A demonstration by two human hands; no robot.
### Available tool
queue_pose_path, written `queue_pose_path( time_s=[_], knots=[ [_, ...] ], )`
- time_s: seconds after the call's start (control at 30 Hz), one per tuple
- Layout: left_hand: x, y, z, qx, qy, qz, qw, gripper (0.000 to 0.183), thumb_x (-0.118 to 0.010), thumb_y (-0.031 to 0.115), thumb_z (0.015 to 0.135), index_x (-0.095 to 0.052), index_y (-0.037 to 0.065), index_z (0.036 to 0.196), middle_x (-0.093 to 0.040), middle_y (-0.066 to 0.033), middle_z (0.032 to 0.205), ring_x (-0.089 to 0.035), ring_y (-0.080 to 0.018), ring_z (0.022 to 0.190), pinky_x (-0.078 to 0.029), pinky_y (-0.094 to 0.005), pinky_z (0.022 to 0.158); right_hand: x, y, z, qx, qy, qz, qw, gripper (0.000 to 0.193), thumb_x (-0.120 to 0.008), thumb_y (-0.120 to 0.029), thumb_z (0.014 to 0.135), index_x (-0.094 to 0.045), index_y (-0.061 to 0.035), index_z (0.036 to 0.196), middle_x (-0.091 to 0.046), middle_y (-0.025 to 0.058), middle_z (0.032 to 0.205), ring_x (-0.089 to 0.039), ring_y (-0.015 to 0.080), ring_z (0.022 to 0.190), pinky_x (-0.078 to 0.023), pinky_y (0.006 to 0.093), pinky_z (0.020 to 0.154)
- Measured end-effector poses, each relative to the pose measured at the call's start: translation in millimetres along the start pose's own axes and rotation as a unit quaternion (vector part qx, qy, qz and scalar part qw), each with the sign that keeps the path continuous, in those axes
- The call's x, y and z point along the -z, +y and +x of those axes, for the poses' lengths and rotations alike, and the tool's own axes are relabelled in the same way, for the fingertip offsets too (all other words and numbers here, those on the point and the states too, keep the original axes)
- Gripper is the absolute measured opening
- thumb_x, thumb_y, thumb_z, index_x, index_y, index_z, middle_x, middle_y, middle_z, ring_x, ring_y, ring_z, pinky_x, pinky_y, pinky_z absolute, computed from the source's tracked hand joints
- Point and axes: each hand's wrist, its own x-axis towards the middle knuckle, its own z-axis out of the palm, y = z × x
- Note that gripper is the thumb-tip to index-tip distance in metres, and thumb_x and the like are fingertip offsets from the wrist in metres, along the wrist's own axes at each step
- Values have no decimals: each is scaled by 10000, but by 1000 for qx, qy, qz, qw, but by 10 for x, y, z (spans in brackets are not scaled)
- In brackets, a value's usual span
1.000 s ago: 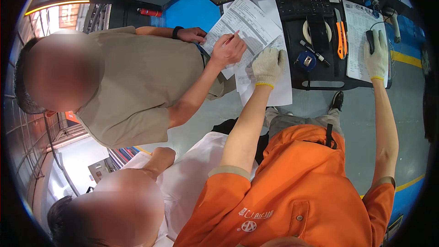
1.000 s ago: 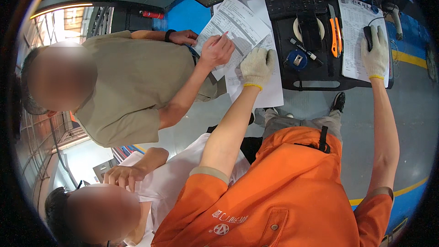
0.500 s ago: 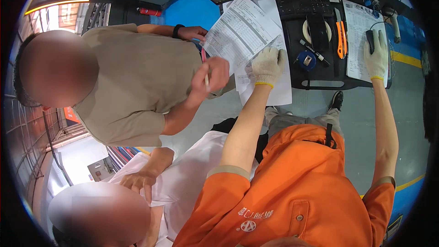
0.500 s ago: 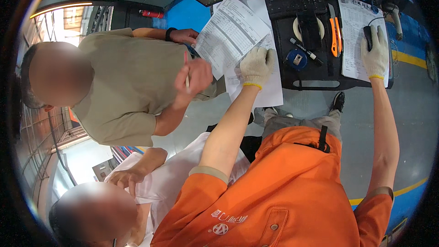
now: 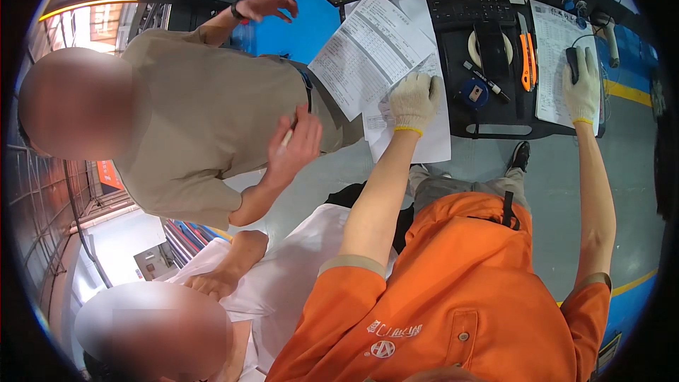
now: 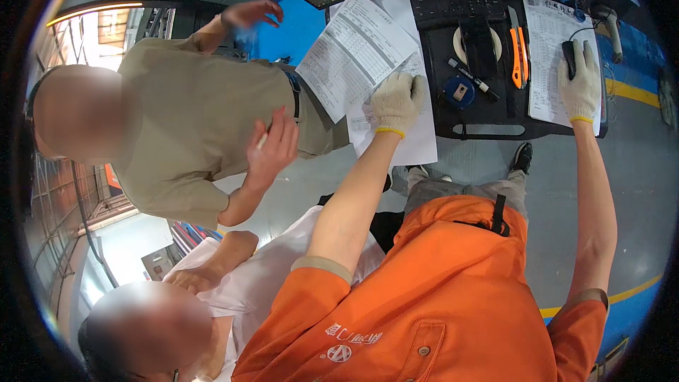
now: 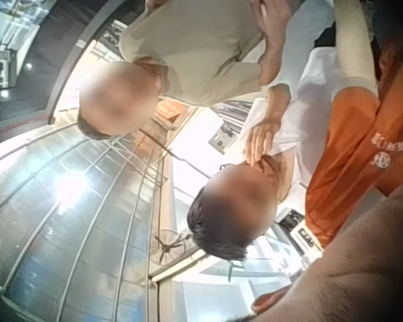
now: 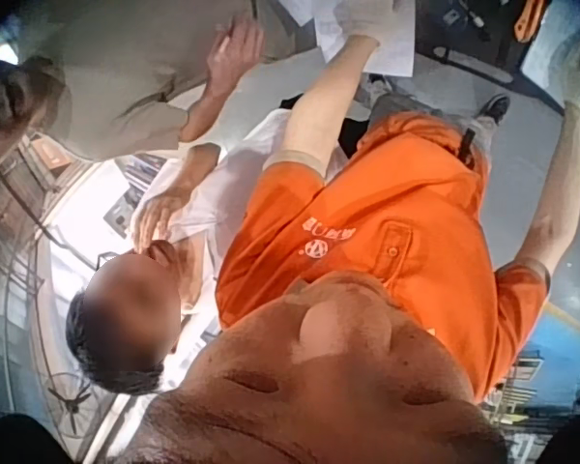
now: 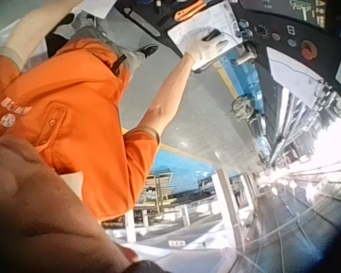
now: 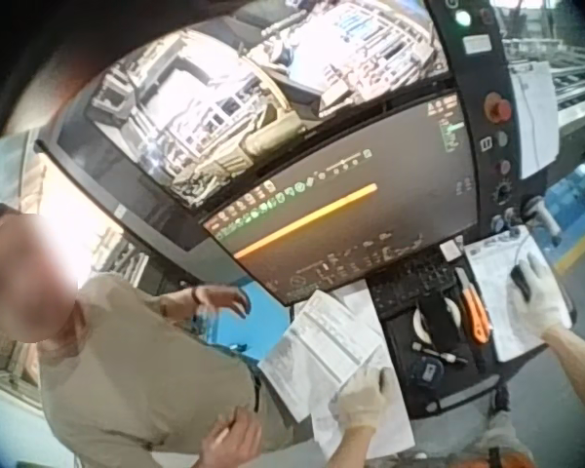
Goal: Operating a metal fabrication machine control panel and reviewing technical documents.
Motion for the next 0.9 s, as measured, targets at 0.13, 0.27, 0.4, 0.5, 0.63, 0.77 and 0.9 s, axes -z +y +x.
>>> queue_pose_path(
  time_s=[0.13, 0.27, 0.4, 0.5, 0.63, 0.77, 0.9],
  knots=[
    [29, 10, 6, 13, -31, 1, 999, 277, -731, 314, 1012, -733, 104, 831, -711, -109, 827, -680, -362, 677, -546, -466, 625, 13, 8, -10, -7, -8, 1, 1000, 609, -753, -273, 1099, -630, -130, 1678, -607, 182, 1736, -634, 410, 1523, -535, 457, 1254],
    [67, 31, 24, 28, -59, -1, 998, 301, -715, 337, 1024, -756, 101, 842, -728, -114, 840, -695, -368, 699, -556, -473, 636, 41, -14, -1, -10, -13, 3, 1000, 612, -757, -263, 1094, -631, -119, 1675, -610, 193, 1730, -632, 414, 1525, -533, 456, 1257],
    [62, 26, 23, 32, -65, 0, 997, 314, -707, 354, 1031, -769, 103, 852, -734, -115, 844, -703, -370, 711, -563, -476, 645, 48, -26, 3, -14, -16, 10, 1000, 612, -762, -256, 1090, -634, -107, 1670, -614, 202, 1722, -634, 420, 1520, -534, 457, 1254],
    [58, 21, 22, 34, -68, 0, 997, 318, -707, 360, 1034, -773, 106, 855, -737, -115, 848, -705, -369, 714, -566, -476, 649, 53, -28, 7, -14, -17, 9, 1000, 612, -765, -251, 1088, -635, -99, 1667, -617, 206, 1718, -636, 423, 1517, -536, 457, 1251],
    [57, 14, 22, 35, -72, -1, 997, 316, -712, 362, 1034, -769, 111, 852, -739, -113, 856, -704, -365, 713, -568, -473, 652, 62, -30, 13, -10, -18, 2, 1000, 611, -769, -244, 1086, -638, -88, 1662, -621, 210, 1712, -639, 427, 1511, -539, 458, 1246],
    [54, 15, 15, 33, -62, 7, 998, 297, -726, 355, 1027, -766, 114, 856, -732, -105, 856, -700, -357, 712, -568, -466, 654, 66, -42, 5, -17, -18, 18, 1000, 614, -773, -241, 1083, -638, -85, 1662, -623, 206, 1711, -641, 426, 1509, -542, 458, 1242],
    [27, -8, 0, 19, -34, 3, 999, 279, -738, 343, 1020, -758, 120, 854, -724, -98, 849, -693, -350, 703, -563, -460, 649, 61, -42, 8, -15, -19, 17, 1000, 617, -777, -240, 1081, -638, -83, 1662, -624, 204, 1711, -640, 424, 1511, -542, 456, 1243]
  ],
)
